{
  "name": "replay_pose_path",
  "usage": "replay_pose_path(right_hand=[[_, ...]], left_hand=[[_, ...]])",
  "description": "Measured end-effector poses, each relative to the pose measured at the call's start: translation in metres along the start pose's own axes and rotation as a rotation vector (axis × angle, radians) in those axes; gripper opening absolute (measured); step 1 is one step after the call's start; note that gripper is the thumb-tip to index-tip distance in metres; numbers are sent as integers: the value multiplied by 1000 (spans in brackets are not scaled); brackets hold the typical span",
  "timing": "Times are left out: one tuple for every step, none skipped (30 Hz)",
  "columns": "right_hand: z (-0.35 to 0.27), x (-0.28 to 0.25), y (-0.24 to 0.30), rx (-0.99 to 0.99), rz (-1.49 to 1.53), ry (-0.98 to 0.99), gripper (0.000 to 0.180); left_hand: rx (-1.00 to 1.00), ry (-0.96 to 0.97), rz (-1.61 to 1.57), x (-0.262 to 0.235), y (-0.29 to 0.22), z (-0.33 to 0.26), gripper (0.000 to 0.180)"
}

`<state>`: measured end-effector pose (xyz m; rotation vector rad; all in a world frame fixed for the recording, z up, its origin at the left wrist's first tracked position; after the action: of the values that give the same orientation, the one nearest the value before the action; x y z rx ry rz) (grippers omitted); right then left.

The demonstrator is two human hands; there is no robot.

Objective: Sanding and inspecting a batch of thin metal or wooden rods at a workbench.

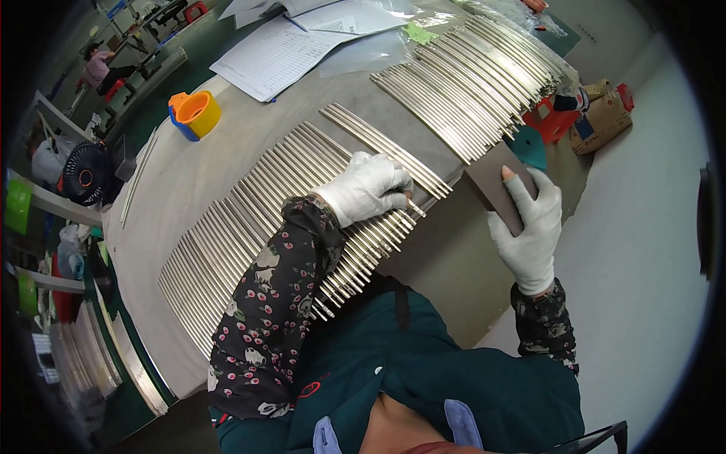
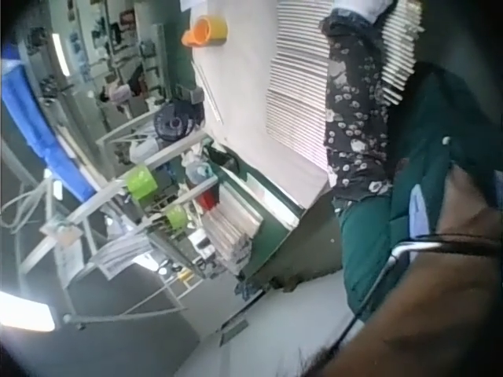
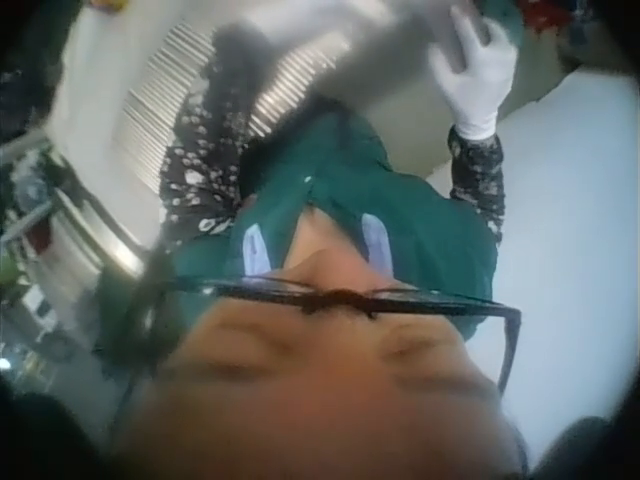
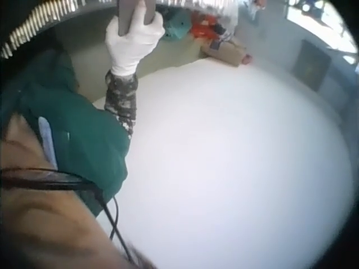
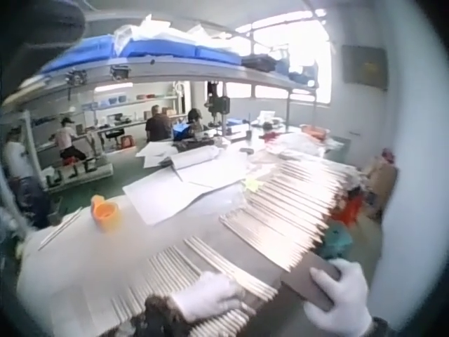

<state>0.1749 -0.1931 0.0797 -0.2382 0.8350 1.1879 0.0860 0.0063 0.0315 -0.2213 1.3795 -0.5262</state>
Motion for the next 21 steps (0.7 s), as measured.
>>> replay_pose_path(right_hand=[[-1, -1, 1, -18, 41, 20, 57], [-3, -1, -1, -14, 34, 18, 57], [-7, 0, -2, -2, 47, 27, 58], [-9, 1, -4, 9, 60, 36, 59], [-11, 0, -3, 10, 67, 39, 59], [-12, -2, -3, 10, 67, 41, 60], [-12, -3, -4, 11, 67, 43, 60], [-14, -2, -6, 17, 69, 45, 60], [-16, -1, -8, 20, 68, 53, 60], [-18, 0, -10, 24, 66, 61, 61], [-18, 1, -9, 23, 70, 61, 61], [-19, 3, -9, 29, 77, 73, 61], [-19, 4, -9, 35, 81, 85, 61], [-18, 4, -6, 27, 86, 85, 61], [-17, 5, -3, 3, 91, 91, 61], [-17, 5, 1, -20, 96, 98, 61], [-17, 6, 2, -22, 92, 97, 61], [-17, 7, 4, -28, 101, 108, 62], [-17, 8, 7, -34, 110, 119, 62], [-19, 9, 12, -34, 132, 149, 62], [-23, 10, 20, -55, 196, 167, 62]], left_hand=[[19, 12, 14, 0, 1, -2, 12], [80, -50, 124, -4, -7, -1, 11], [85, -50, 123, -4, -9, 3, 11], [83, -130, 355, -12, -14, 8, 14], [71, -205, 590, -19, -21, 7, 18], [48, -282, 612, -24, -23, 3, 18], [44, -309, 572, -29, -23, -1, 19], [41, -238, 425, -29, -19, -3, 19], [37, -167, 277, -27, -16, -5, 19], [39, -161, 273, -26, -17, -5, 19], [-22, -12, 269, -18, -15, -7, 20], [-81, 136, 262, -10, -12, -8, 23], [-79, 138, 262, -11, -13, -5, 23], [-116, 194, 263, -10, -14, -3, 24], [-152, 250, 262, -9, -14, -1, 25], [-146, 294, 243, -10, -15, 1, 23], [-144, 291, 242, -8, -15, 2, 23], [-173, 272, 132, -6, -12, 3, 21], [-202, 253, 22, -2, -8, 2, 19], [-167, 164, -10, 1, -8, 1, 18], [-164, 165, -11, 5, -5, -2, 18]])
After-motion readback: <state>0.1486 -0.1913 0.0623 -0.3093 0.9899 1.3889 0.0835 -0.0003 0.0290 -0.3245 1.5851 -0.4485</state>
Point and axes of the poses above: each hand's wrist, its own z-axis towards the middle knuckle, its own x-axis out of the palm, y = z × x, the point moved 6 cm from there along z, towards the middle knuckle, and after that the axes turned 7 degrees about x, right-handed, at the moved point
